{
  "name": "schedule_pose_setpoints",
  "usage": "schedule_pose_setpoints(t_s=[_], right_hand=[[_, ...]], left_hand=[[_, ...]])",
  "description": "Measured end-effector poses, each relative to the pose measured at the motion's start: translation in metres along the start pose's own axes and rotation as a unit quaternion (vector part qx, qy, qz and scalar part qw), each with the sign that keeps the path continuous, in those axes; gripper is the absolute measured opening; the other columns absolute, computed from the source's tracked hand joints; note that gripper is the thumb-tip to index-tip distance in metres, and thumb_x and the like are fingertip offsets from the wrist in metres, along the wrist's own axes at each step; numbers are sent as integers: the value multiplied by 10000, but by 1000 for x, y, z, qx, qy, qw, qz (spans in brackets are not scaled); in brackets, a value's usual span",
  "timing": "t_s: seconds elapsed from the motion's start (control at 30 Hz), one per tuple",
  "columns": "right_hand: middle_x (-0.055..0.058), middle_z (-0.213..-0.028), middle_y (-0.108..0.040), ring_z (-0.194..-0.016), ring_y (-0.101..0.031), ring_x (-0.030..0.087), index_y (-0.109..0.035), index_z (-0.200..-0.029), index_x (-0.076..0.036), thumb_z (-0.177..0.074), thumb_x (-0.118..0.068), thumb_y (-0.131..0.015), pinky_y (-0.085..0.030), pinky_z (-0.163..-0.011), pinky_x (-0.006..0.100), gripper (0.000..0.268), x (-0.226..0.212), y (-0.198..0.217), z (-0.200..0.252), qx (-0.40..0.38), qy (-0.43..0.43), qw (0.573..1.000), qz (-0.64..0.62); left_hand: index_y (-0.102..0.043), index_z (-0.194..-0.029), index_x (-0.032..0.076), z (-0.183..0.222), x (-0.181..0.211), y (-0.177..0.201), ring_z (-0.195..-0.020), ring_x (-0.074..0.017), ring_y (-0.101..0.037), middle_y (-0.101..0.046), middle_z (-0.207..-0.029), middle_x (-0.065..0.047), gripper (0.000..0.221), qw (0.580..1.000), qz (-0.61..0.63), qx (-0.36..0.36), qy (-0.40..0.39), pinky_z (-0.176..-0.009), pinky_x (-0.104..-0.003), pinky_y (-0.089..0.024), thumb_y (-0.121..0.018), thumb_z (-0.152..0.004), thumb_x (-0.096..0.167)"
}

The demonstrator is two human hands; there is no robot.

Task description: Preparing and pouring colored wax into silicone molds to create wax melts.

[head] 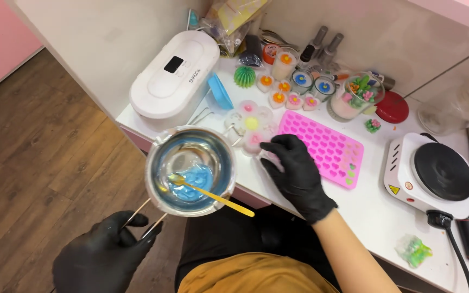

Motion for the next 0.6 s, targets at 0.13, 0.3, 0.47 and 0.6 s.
schedule_pose_setpoints(t_s=[0.13, 0.3, 0.47, 0.6], right_hand=[[113, -1060, -626, -923, -628, 299, -705, -1053, -113, -750, -149, -865, -542, -768, 412, 345, 2, -26, -21, -14, 18, 999, 48], [99, -986, -622, -894, -617, 296, -700, -972, -115, -674, -182, -910, -527, -755, 427, 370, 0, -23, -33, 6, 16, 998, 54], [93, -944, -613, -879, -598, 314, -669, -909, -99, -627, -148, -907, -509, -748, 435, 372, 1, -28, -38, -8, 11, 999, 40], [88, -951, -613, -892, -601, 315, -654, -931, -100, -670, -114, -885, -505, -767, 428, 348, -11, -26, -38, -6, 19, 1000, 9]], left_hand=[[-804, -1059, 262, -13, -20, -4, -646, -83, -715, -720, -669, 52, 385, 999, 7, -37, 28, -631, -257, -583, -907, -709, 384], [-804, -1083, 243, -24, -18, -9, -629, -72, -739, -714, -672, 43, 399, 999, 16, -24, 32, -630, -253, -578, -910, -724, 383], [-805, -1106, 246, -28, -6, -8, -663, -77, -711, -703, -686, 30, 373, 998, 15, -37, 55, -637, -248, -577, -895, -768, 378], [-796, -1038, 256, -32, -5, -5, -608, -110, -746, -720, -630, 2, 351, 996, 55, -22, 61, -631, -301, -578, -929, -736, 378]])
Point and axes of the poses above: each hand's wrist, its own z-axis away from the middle knuckle, its own y-axis out of the back of the hand, x = y × z, the point moved 4 cm from there along -z, towards the middle knuckle
